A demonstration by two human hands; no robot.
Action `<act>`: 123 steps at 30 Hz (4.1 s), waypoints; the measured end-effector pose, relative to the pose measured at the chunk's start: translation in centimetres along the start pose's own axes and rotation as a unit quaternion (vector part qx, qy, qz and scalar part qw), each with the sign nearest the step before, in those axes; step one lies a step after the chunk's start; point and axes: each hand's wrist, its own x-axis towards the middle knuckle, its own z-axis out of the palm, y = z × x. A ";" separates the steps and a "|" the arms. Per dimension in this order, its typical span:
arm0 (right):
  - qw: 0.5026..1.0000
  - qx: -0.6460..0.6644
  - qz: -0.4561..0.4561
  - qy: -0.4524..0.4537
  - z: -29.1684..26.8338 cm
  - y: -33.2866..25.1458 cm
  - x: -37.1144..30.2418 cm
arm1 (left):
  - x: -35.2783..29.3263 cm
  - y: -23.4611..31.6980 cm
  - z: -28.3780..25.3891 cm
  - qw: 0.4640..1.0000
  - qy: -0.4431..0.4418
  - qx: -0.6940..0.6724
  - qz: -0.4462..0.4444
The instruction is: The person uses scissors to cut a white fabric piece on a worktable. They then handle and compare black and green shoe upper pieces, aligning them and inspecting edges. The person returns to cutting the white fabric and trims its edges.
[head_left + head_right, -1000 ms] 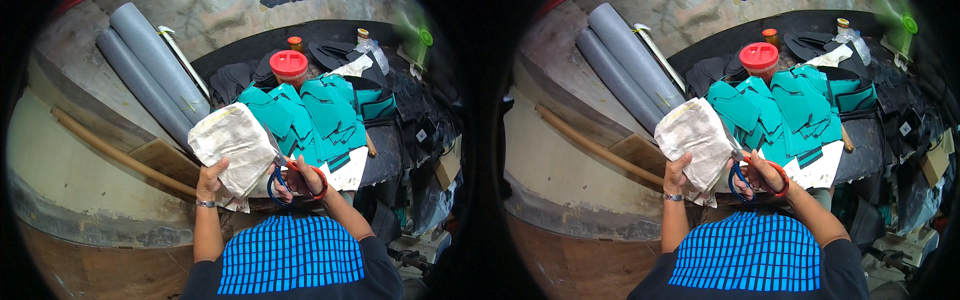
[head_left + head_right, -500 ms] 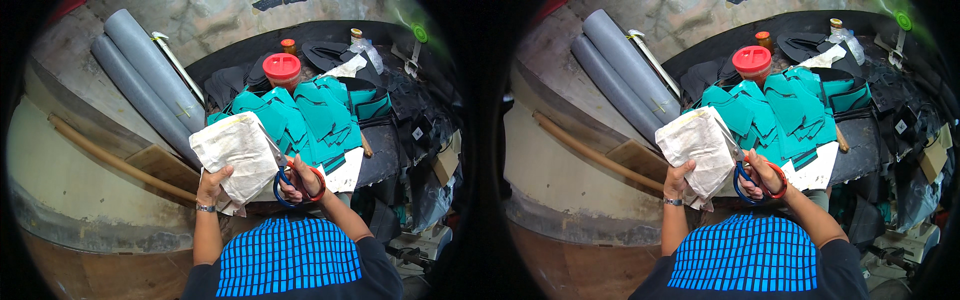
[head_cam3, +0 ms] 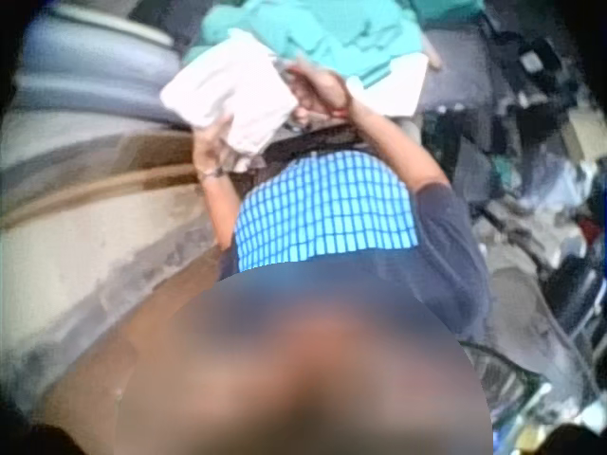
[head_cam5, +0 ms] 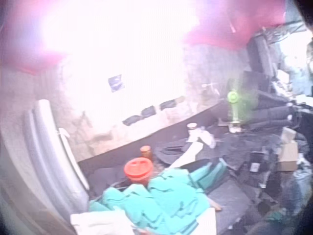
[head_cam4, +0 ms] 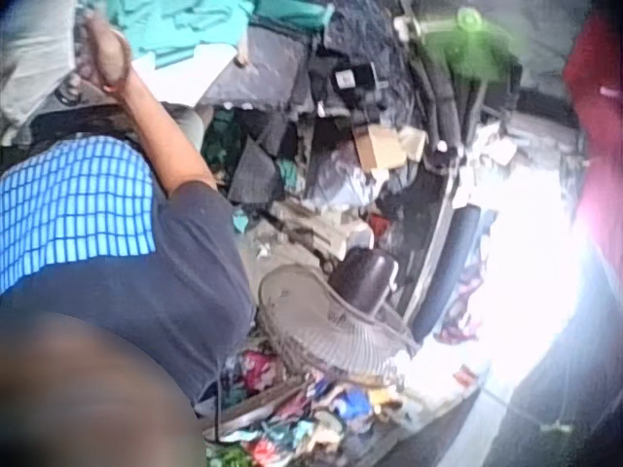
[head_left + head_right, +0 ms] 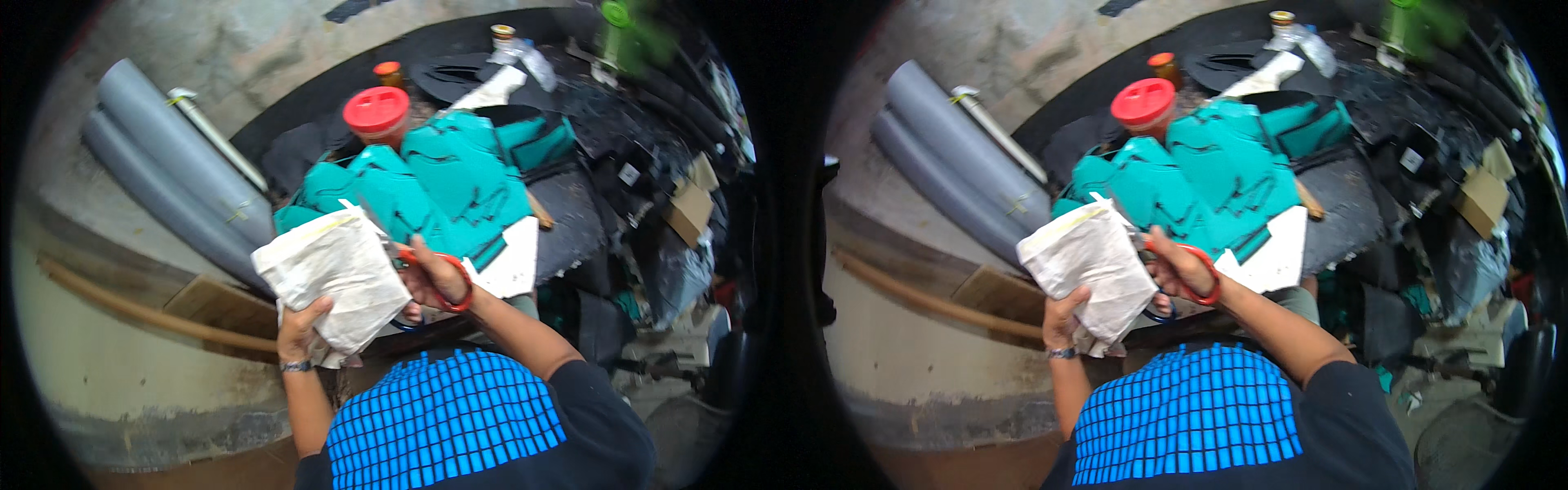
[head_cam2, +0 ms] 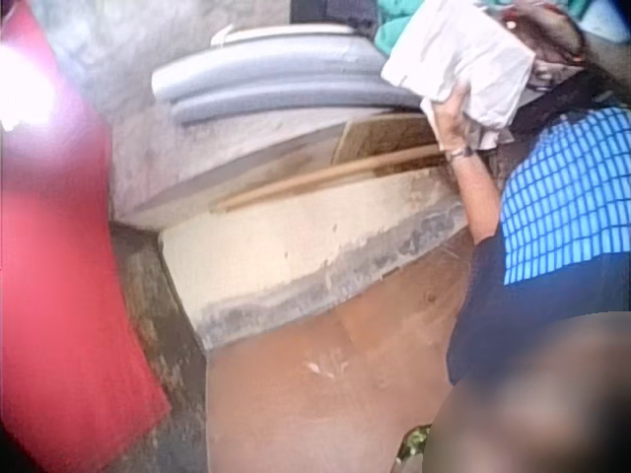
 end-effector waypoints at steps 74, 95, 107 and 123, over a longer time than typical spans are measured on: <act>0.844 -0.470 0.165 -0.199 2.8 0.5 21.3 | -9.9 -1.5 -2.1 0.849 0.251 -0.221 0.408; 0.442 -0.884 -0.091 -0.122 -0.2 11.2 15.5 | -11.8 -8.6 0.1 0.951 0.297 -0.036 0.077; 0.630 -0.771 -0.096 -0.017 -0.2 5.3 13.9 | -6.6 -6.0 0.0 0.737 0.068 0.672 -0.017; 0.491 -0.831 -0.070 0.251 -4.6 -4.7 -4.4 | -5.1 -5.4 2.4 0.719 0.058 0.689 -0.064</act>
